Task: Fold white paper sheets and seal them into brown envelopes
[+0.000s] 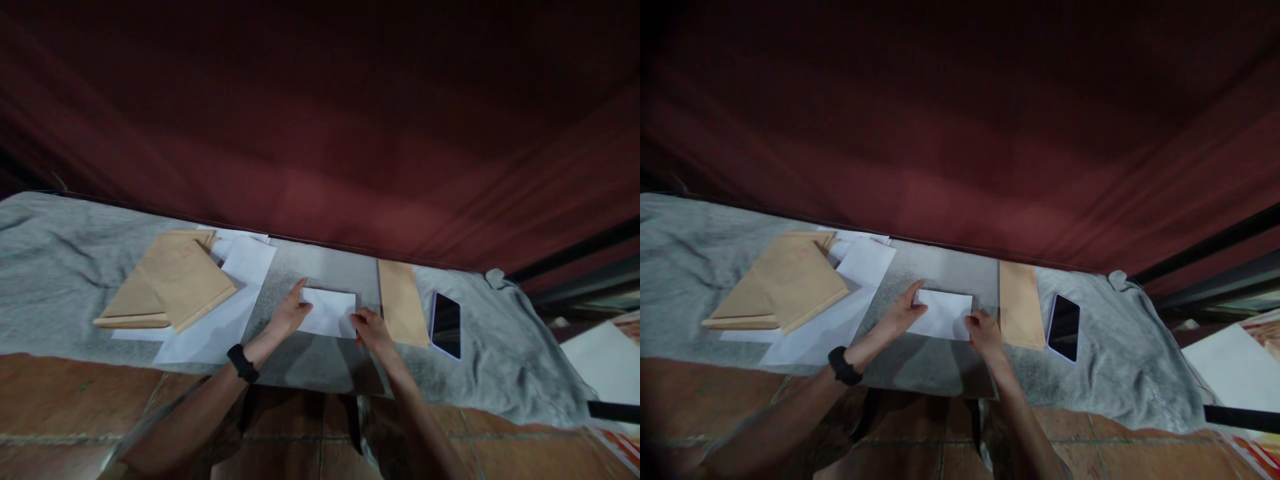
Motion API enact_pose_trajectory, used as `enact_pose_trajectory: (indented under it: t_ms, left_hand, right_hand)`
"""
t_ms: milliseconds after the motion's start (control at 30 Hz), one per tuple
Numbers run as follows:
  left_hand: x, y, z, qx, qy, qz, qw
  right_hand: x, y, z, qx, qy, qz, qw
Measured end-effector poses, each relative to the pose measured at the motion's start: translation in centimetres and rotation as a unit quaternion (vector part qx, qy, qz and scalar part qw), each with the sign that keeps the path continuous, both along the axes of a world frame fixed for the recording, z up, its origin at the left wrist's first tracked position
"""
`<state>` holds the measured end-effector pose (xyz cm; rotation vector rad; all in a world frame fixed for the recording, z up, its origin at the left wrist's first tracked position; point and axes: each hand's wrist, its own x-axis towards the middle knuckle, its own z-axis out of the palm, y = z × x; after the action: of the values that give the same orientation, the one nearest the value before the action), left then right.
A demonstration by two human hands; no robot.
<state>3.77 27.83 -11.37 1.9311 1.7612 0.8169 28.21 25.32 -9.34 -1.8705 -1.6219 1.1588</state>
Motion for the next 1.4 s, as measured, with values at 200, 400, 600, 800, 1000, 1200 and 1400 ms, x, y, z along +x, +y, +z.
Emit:
enact_pose_trajectory:
  t_ms: [200,400,600,800,1000,1200,1400]
  left_hand:
    - [1.2,-1.3,1.2,-0.020,0.082,0.015,0.996]
    - [2.7,-3.5,3.1,0.019,0.268,0.016,0.963]
    - [4.8,-5.0,0.3,0.104,0.306,-0.099,0.941]
    - [5.3,-5.5,-2.4,0.122,0.272,-0.130,0.946]
    - [4.4,-5.2,-3.2,0.136,0.265,-0.111,0.948]
    - [3.3,-5.1,-2.4,0.125,0.254,-0.083,0.956]
    - [2.7,-4.9,-0.6,0.092,0.251,-0.044,0.963]
  right_hand:
    - [-0.1,-0.2,0.1,0.044,-0.104,-0.005,0.994]
    - [-0.3,-1.2,1.4,0.078,-0.272,0.035,0.958]
    - [-2.6,-1.8,1.0,0.212,-0.161,0.026,0.964]
    - [-6.2,-2.8,-2.1,0.270,-0.129,0.131,0.945]
    - [-5.7,-3.3,-3.0,0.282,-0.216,0.142,0.924]
    - [-5.0,-3.3,-3.5,0.319,-0.273,0.132,0.898]
    - [-3.9,-3.2,-4.3,0.344,-0.315,0.112,0.877]
